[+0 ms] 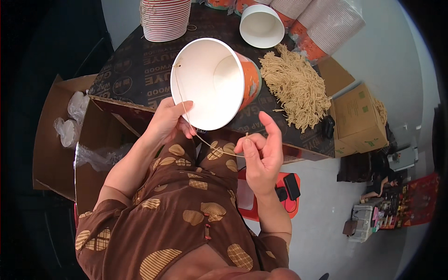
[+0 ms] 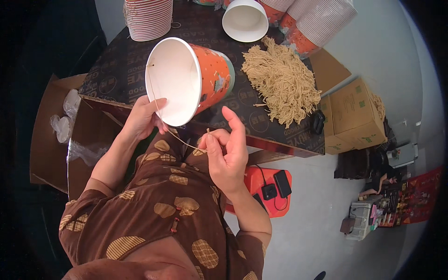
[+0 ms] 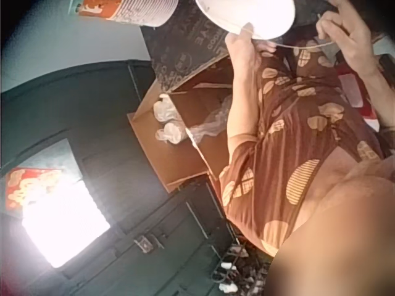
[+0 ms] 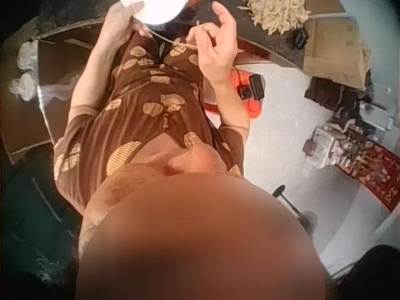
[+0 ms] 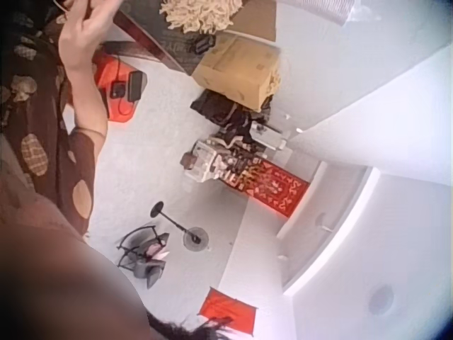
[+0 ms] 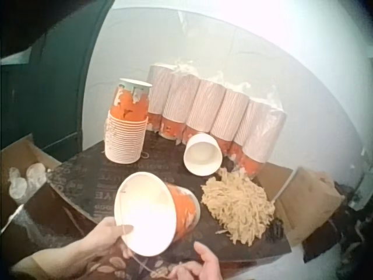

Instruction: Attaching rope handles to paper buckets in a manufacturing setting.

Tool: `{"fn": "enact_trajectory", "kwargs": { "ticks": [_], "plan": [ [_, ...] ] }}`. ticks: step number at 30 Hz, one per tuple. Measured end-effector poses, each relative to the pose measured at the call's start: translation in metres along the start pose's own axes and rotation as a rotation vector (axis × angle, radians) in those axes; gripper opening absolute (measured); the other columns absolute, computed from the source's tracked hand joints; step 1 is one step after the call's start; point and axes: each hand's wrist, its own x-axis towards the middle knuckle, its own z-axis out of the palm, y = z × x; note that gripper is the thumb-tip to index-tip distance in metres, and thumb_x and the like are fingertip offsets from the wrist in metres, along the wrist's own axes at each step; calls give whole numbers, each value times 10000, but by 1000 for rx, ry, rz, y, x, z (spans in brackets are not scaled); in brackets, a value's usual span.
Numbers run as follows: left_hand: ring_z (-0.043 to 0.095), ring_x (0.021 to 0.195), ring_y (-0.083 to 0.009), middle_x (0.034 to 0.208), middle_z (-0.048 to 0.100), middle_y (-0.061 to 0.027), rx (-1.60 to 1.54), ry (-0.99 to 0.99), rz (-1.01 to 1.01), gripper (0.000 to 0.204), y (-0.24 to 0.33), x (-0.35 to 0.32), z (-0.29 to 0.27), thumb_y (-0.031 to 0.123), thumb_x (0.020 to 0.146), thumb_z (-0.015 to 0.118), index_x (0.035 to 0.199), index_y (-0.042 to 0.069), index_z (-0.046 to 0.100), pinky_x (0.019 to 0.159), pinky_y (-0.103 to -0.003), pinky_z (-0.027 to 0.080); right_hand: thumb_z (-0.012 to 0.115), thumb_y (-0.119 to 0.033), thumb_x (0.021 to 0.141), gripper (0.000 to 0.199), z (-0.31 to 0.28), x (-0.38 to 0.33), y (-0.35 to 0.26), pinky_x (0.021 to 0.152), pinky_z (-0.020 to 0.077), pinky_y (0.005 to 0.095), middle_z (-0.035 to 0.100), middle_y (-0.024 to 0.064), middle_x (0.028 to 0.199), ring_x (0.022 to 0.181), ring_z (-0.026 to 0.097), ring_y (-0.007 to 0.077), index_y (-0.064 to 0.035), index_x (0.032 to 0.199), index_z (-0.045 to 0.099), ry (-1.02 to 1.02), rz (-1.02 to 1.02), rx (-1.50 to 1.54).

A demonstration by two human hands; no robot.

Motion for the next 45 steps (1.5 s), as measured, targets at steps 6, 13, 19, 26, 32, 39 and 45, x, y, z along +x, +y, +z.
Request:
{"fn": "enact_trajectory", "kwargs": {
  "ticks": [6,13,19,26,32,39,45],
  "plan": [
    [619,496,-188,755,644,-138,188,81,100,304,6,-10,-7,89,969,469,1179,-132,459,432,-245,514,508,-11,964,546,11,7,9,741,466,216,621,64,820,752,576,84,71,1442,258,-106,-78,-56],
    [607,967,-233,1066,604,-145,811,235,933,379,4,-53,-1,-113,787,479,1152,-55,561,890,-316,468,503,0,961,530,24,16,27,751,464,213,625,54,816,771,587,85,57,1439,284,-165,-103,-90],
    [692,761,-275,856,674,-178,897,49,729,232,-7,-47,16,9,882,599,1110,-30,619,666,-321,523,529,5,951,501,35,21,32,753,493,244,653,68,802,753,615,104,52,1411,337,-118,-110,-80],
    [670,744,-312,831,646,-205,711,-41,660,185,-15,-2,32,71,938,589,1085,-40,590,638,-374,505,528,2,955,507,30,16,31,737,489,225,656,65,806,759,618,96,57,1416,326,-62,-105,-75],
    [529,629,-276,745,550,-128,818,398,1263,178,-11,-4,32,-24,775,675,909,-2,559,575,-358,420,535,47,920,536,30,22,31,709,506,242,666,76,789,735,638,118,52,1414,329,-51,-146,-205],
    [519,487,-302,551,541,-114,1026,155,941,284,-4,-28,34,138,821,699,613,24,542,502,-394,388,603,90,845,568,35,23,38,633,527,301,669,107,730,654,679,203,69,1372,393,-98,-345,-402],
    [564,537,-343,591,555,-162,815,43,630,284,-1,-30,43,107,955,567,698,-12,545,487,-393,413,614,90,832,576,34,18,41,603,522,299,666,97,724,631,673,224,70,1368,403,-106,-415,-471]
  ]
}}
